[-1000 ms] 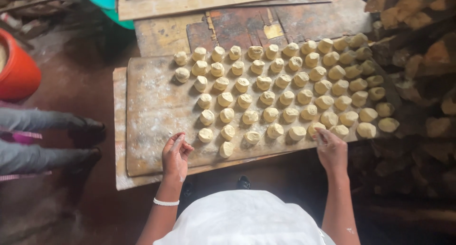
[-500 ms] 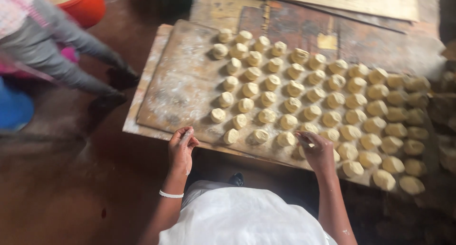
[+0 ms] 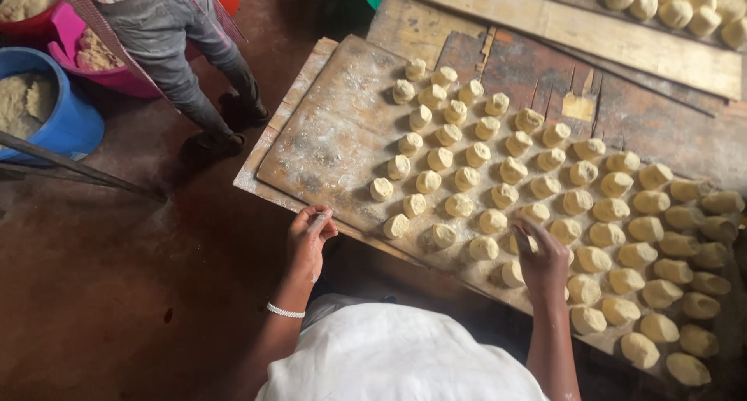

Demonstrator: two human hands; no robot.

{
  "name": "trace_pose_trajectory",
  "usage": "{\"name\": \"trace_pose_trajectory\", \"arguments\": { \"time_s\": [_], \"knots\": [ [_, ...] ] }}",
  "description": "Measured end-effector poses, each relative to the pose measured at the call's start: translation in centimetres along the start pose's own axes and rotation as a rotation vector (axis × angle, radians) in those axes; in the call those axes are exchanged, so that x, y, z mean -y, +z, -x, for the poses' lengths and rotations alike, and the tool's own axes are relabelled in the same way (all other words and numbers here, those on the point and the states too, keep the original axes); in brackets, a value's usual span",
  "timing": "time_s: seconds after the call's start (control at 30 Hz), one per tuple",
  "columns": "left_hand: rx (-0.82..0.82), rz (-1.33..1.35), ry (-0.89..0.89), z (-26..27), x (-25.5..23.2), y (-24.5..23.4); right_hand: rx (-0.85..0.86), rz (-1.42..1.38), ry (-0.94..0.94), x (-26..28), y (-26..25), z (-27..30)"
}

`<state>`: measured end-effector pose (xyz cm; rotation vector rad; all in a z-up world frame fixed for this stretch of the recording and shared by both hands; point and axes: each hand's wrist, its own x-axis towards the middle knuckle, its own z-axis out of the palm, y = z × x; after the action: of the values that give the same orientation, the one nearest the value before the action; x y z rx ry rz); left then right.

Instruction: The person shapes small pieces of dough into uniform balls by hand and places them in neat rows on a wooden board. Another person nearby also handles dough and places pieces onto the board.

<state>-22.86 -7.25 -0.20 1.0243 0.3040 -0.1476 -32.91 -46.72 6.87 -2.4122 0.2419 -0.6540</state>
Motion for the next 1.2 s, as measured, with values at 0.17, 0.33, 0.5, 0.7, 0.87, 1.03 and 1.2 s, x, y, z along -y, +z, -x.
{"name": "trace_pose_trajectory", "arguments": {
  "time_s": [0.17, 0.33, 0.5, 0.7, 0.87, 1.03, 1.2],
  "knots": [
    [0.012, -0.173, 0.043, -3.0, 2.0, 0.5, -0.139, -0.053, 0.112, -2.4, -3.1, 1.0],
    [-0.077, -0.794, 0.561, -7.3, 3.4, 1.8, -0.246, -0.015, 0.096, -5.9, -4.7, 3.8],
    [-0.069, -1.392, 1.063, -8.7, 3.7, 2.8, -0.346, 0.114, 0.036, -6.5, 0.4, 8.0],
    [0.001, -1.535, 1.033, -8.9, 4.2, 2.3, -0.087, 0.163, -0.253, -3.2, 10.3, 9.4],
    [-0.059, -1.311, 1.036, -9.2, 5.0, 2.7, -0.027, 0.149, -0.413, -4.4, 15.0, 6.8],
    [0.014, -1.389, 0.789, -8.5, 4.7, 2.7, -0.117, 0.083, -0.631, -6.9, 17.7, 2.7],
    [0.006, -1.439, 0.98, -7.9, 3.2, 2.6, -0.173, 0.049, -0.68, -5.9, 19.0, 2.2]
  ]
}}
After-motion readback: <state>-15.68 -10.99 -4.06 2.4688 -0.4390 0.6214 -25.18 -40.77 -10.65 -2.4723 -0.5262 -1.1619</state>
